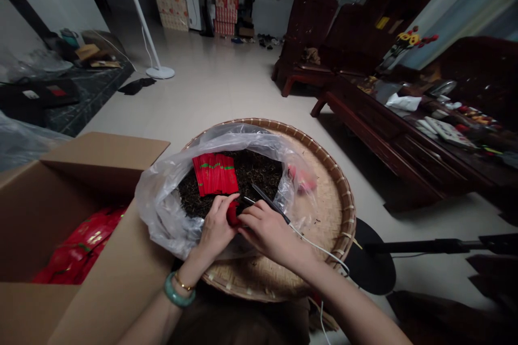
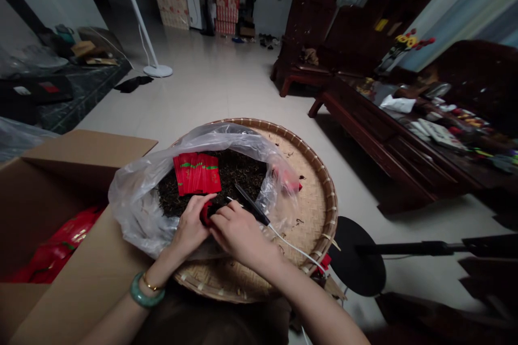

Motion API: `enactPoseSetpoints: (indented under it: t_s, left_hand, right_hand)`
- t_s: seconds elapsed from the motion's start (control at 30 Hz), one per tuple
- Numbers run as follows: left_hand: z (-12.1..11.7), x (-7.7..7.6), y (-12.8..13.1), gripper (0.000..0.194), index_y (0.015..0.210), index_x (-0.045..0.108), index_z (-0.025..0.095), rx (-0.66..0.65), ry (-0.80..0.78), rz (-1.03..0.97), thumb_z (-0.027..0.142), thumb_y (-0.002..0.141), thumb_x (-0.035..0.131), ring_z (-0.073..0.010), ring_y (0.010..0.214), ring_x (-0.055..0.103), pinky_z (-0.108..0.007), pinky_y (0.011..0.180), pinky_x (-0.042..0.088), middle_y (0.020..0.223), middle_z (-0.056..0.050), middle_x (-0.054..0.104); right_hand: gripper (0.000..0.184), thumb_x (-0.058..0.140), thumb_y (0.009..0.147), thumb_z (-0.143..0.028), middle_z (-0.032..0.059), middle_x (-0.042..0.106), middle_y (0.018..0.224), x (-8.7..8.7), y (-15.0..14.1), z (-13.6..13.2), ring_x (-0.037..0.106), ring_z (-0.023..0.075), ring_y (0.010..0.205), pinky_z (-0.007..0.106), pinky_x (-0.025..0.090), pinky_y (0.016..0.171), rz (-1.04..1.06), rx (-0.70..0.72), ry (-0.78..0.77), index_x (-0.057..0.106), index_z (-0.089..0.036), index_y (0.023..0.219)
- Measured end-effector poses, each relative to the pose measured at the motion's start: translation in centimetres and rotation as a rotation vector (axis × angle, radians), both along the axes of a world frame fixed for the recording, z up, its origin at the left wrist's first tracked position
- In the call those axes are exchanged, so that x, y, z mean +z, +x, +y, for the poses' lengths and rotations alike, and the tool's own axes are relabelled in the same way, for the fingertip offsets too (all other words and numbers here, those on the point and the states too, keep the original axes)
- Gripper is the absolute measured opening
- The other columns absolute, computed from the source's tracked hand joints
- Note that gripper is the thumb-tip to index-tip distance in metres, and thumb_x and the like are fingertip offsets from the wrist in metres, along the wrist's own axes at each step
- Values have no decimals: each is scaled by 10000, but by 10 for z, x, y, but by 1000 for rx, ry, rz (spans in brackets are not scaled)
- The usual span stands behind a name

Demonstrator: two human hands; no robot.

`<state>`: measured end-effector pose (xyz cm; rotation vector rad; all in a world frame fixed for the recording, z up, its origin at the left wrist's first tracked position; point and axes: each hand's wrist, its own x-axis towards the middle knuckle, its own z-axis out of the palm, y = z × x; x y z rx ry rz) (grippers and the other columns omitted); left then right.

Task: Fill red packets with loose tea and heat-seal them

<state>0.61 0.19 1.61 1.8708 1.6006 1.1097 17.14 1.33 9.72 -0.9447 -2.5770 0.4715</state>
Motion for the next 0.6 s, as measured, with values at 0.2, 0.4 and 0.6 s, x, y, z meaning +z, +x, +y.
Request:
enactPoseSetpoints:
  t_s: [0.2,0.4,0.6]
  left_hand:
    - [-1,-5,0,478,1229,471,191,-23,47,36,271,781,621,-214,907,541,-350,792,500,1022,-83,485]
    - [-1,-7,1,420,1193,493,192,-74,22,10,256,790,592,-207,910,557,-335,793,505,1014,-72,500]
    - [1,-7,-2,490,1225,483,199,-50,-23,12,240,762,635,-218,937,555,-361,842,502,1047,-81,499]
  right_hand:
    - [440,593,835,-221,115,566,1200,-1,2,14,512,222,1105,402,440,948,299,-84,-108,480,-200,1260]
    - [183,562,854,-155,53,665,1026,-5,-6,24,595,162,958,311,470,872,300,76,-239,625,-202,1020]
    - [123,563,855,-167,43,670,880,4,0,17,594,161,847,302,479,781,357,5,-164,644,-202,941]
